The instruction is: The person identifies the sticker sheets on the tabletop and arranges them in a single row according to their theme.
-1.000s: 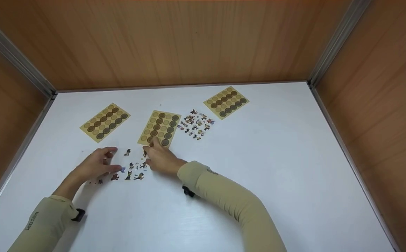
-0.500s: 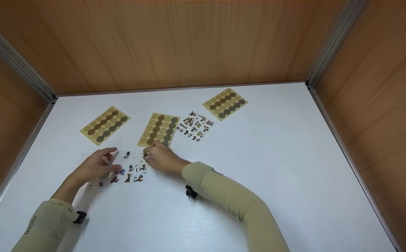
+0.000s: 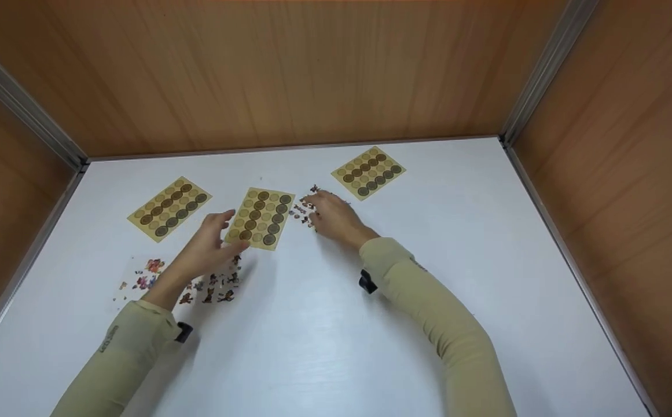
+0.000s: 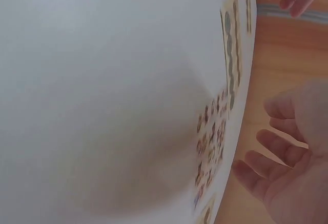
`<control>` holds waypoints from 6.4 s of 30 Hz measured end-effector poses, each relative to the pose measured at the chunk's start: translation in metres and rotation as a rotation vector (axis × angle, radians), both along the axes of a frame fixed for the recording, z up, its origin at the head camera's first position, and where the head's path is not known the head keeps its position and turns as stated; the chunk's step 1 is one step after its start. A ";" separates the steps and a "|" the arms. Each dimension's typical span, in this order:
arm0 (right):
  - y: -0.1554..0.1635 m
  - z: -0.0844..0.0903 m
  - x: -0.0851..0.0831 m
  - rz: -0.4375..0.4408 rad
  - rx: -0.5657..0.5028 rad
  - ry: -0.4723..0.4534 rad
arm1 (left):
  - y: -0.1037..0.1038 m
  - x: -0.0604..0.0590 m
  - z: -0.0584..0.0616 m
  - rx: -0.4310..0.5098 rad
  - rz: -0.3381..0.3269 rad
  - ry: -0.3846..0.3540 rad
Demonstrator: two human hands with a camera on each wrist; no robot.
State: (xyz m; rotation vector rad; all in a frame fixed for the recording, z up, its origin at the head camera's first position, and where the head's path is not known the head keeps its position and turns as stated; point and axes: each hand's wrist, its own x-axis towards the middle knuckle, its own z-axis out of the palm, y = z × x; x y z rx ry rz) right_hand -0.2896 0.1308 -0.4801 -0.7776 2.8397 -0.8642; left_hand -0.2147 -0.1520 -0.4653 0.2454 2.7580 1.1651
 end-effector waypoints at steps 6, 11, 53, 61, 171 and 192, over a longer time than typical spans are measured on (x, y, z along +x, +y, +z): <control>0.034 -0.004 -0.017 0.024 0.084 0.060 | 0.057 -0.020 -0.013 -0.068 -0.012 0.019; 0.046 -0.012 -0.019 0.021 0.136 -0.030 | 0.095 -0.034 -0.031 -0.178 -0.008 0.031; 0.062 -0.017 -0.012 0.151 0.379 -0.204 | 0.108 -0.061 -0.033 -0.550 -0.408 -0.039; 0.064 -0.012 -0.007 0.166 0.414 -0.248 | 0.108 -0.061 -0.028 -0.554 -0.421 -0.047; 0.072 0.016 0.033 0.027 -0.379 -0.514 | 0.092 -0.038 0.003 0.440 -0.363 -0.338; 0.067 0.011 0.045 0.022 -0.577 -0.655 | 0.062 -0.033 0.004 0.505 -0.306 -0.331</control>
